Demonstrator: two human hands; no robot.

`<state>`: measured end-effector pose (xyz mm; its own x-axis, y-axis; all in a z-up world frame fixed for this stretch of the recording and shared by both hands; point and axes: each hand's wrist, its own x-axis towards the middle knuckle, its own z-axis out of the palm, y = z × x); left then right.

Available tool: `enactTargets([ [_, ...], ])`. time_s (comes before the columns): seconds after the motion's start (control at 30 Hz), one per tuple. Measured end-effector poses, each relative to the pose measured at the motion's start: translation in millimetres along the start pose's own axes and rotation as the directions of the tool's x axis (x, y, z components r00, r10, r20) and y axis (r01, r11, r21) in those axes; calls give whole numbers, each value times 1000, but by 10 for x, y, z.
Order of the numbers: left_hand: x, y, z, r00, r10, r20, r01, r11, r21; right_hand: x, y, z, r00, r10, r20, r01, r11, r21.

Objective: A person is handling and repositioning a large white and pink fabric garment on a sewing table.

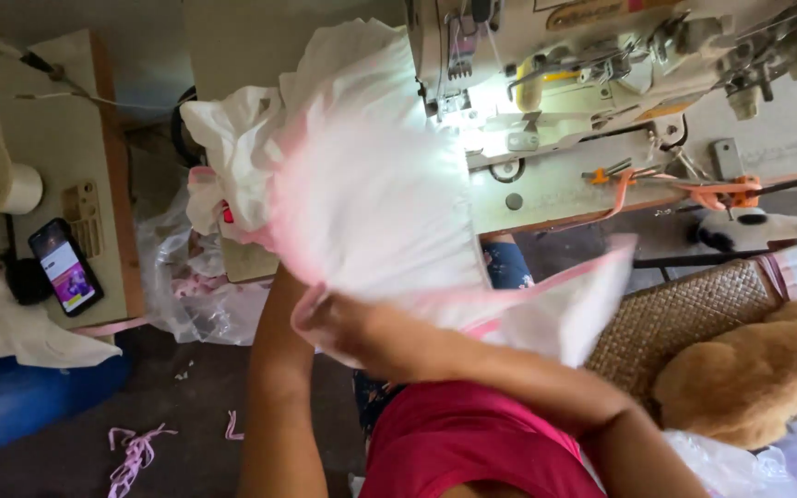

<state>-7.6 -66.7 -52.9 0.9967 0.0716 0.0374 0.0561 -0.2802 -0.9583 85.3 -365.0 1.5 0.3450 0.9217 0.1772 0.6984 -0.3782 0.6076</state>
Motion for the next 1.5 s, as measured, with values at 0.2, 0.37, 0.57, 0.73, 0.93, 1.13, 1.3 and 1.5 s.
enactTargets([
  [0.2,-385,-198,-622,778,505,374,-207,-357,911,-162,-511,315,848,-393,-356,86,-560,824],
  [0.37,-493,530,-91,461,36,887,38,-999,20,487,-31,799,913,406,-27,-44,165,985],
  [0.57,-321,-293,-677,370,-189,910,169,-949,-265,291,-309,942,880,255,400,-337,-259,905],
  [0.73,-354,-269,-782,436,-151,887,250,-927,-280,-76,357,-407,498,-147,855,-736,-592,327],
  [0.93,-198,-223,-740,428,-391,815,378,-741,-554,-371,-391,1242,824,-93,558,-535,-450,715],
  [1.13,-29,-186,-459,357,-529,770,390,-664,-637,-20,-500,1336,879,5,477,-440,-378,814],
  [1.3,79,-226,-279,359,-560,747,362,-654,-664,177,-497,1250,893,67,445,-392,-370,843],
  [1.5,193,-292,87,354,-661,662,342,-567,-749,206,-428,938,897,102,430,-369,-362,856],
])
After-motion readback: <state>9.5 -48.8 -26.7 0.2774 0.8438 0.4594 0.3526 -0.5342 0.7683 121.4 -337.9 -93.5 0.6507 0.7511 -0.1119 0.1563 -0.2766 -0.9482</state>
